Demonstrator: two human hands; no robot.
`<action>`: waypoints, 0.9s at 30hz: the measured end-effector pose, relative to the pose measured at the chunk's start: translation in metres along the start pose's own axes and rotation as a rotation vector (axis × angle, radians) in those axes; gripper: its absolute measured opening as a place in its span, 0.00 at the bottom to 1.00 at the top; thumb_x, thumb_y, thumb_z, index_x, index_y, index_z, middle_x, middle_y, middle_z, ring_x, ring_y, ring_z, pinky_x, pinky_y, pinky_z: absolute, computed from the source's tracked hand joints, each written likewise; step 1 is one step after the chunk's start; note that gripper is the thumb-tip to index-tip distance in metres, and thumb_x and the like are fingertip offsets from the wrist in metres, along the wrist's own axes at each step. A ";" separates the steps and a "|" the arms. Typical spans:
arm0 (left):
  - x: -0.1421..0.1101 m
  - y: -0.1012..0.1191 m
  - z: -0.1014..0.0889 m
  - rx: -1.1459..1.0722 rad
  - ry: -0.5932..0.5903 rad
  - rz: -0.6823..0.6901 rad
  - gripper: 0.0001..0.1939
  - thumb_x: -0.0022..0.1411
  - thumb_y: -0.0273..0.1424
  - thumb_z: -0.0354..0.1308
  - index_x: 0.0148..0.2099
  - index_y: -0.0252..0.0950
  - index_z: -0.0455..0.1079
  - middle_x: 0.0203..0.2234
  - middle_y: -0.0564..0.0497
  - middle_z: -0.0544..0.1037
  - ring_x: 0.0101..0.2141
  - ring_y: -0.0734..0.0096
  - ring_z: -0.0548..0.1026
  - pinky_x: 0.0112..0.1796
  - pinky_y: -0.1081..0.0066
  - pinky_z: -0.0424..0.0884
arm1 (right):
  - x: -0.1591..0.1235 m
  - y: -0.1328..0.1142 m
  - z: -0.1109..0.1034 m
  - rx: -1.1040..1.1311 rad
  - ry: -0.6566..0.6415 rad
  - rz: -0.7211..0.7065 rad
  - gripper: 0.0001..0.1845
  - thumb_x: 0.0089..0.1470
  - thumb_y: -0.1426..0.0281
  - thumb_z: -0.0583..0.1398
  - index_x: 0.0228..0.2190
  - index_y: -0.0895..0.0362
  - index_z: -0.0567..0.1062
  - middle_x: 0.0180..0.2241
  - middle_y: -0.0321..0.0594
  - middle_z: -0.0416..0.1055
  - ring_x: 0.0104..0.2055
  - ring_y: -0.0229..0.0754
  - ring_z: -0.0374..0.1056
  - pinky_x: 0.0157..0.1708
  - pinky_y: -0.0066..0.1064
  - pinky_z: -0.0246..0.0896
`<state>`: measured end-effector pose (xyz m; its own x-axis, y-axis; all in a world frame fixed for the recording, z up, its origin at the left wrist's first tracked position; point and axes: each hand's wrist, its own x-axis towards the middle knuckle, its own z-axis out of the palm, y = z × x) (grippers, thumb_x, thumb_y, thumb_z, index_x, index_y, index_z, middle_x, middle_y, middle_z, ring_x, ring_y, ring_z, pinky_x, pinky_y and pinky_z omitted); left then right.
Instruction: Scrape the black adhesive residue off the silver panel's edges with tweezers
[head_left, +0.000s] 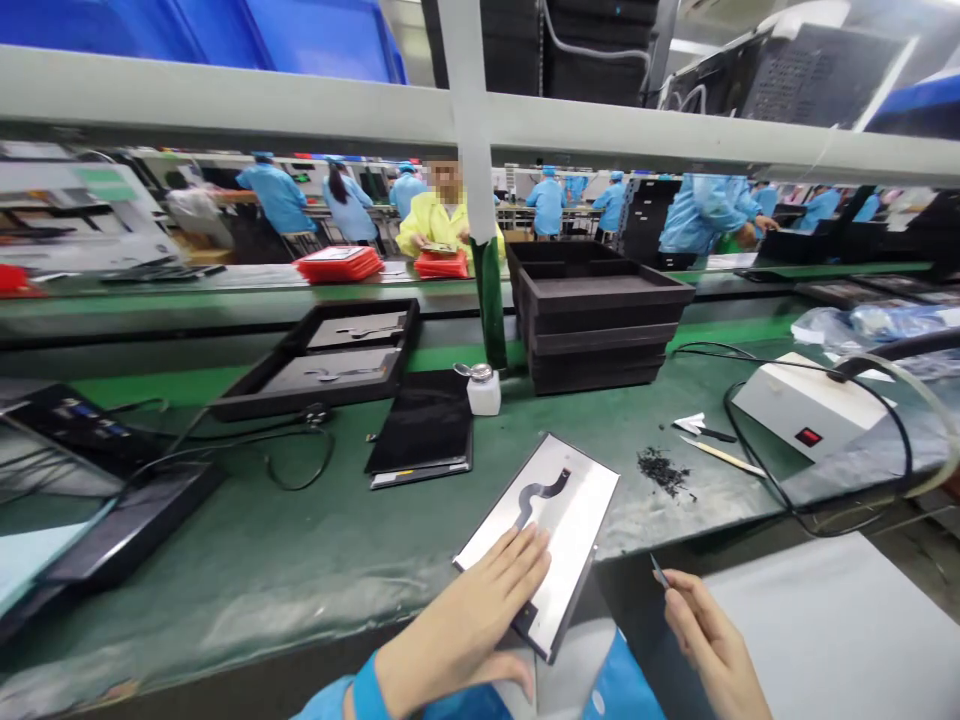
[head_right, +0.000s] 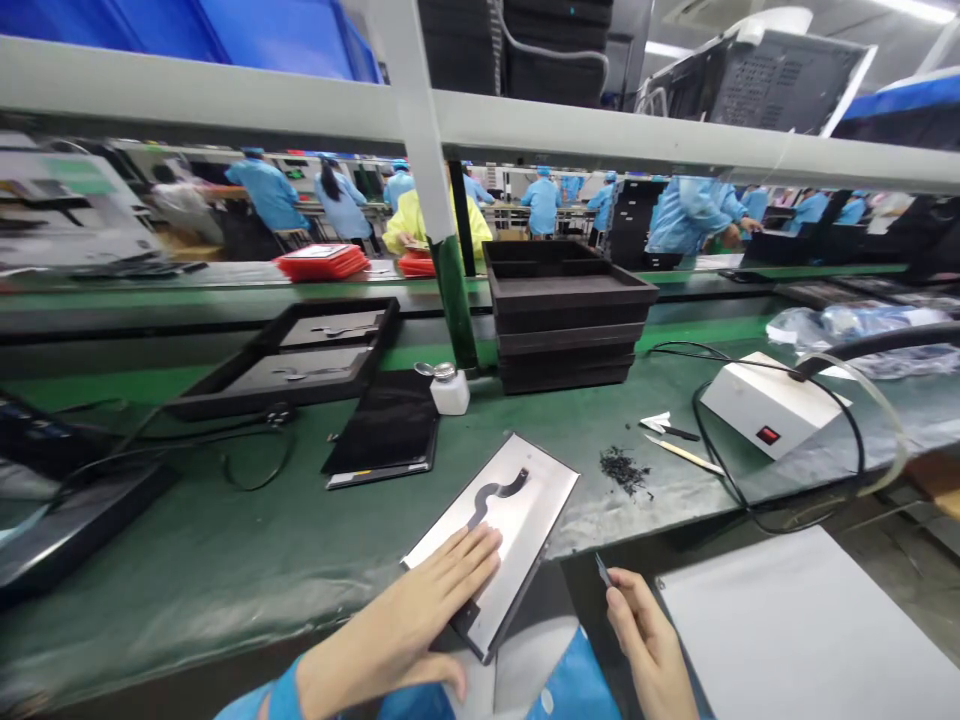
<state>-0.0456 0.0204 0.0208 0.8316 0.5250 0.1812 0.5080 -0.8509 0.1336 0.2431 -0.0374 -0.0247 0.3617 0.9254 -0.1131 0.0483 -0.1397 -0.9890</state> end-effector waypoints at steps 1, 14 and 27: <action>-0.006 0.002 0.009 0.039 -0.008 -0.047 0.46 0.64 0.36 0.62 0.72 0.27 0.38 0.68 0.33 0.52 0.68 0.48 0.47 0.64 0.52 0.53 | -0.002 -0.001 0.004 0.002 -0.020 0.004 0.27 0.47 0.43 0.65 0.38 0.52 0.78 0.33 0.39 0.75 0.36 0.48 0.70 0.35 0.31 0.67; 0.011 0.024 0.048 0.300 0.240 -0.218 0.45 0.54 0.10 0.40 0.72 0.23 0.31 0.67 0.34 0.51 0.67 0.49 0.45 0.63 0.49 0.57 | -0.019 -0.016 0.019 -0.340 -0.438 -0.345 0.13 0.60 0.58 0.58 0.35 0.51 0.80 0.33 0.41 0.79 0.36 0.47 0.76 0.37 0.28 0.70; 0.025 0.036 0.058 0.233 0.286 -0.269 0.47 0.54 0.13 0.42 0.73 0.25 0.27 0.67 0.35 0.53 0.67 0.52 0.52 0.62 0.53 0.59 | -0.036 -0.017 0.007 -0.492 -0.239 -0.444 0.13 0.64 0.61 0.56 0.36 0.52 0.79 0.31 0.40 0.75 0.28 0.43 0.72 0.29 0.28 0.67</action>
<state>0.0066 0.0015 -0.0259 0.5844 0.6843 0.4361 0.7617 -0.6480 -0.0039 0.2228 -0.0660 -0.0049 -0.0015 0.9760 0.2177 0.5798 0.1782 -0.7950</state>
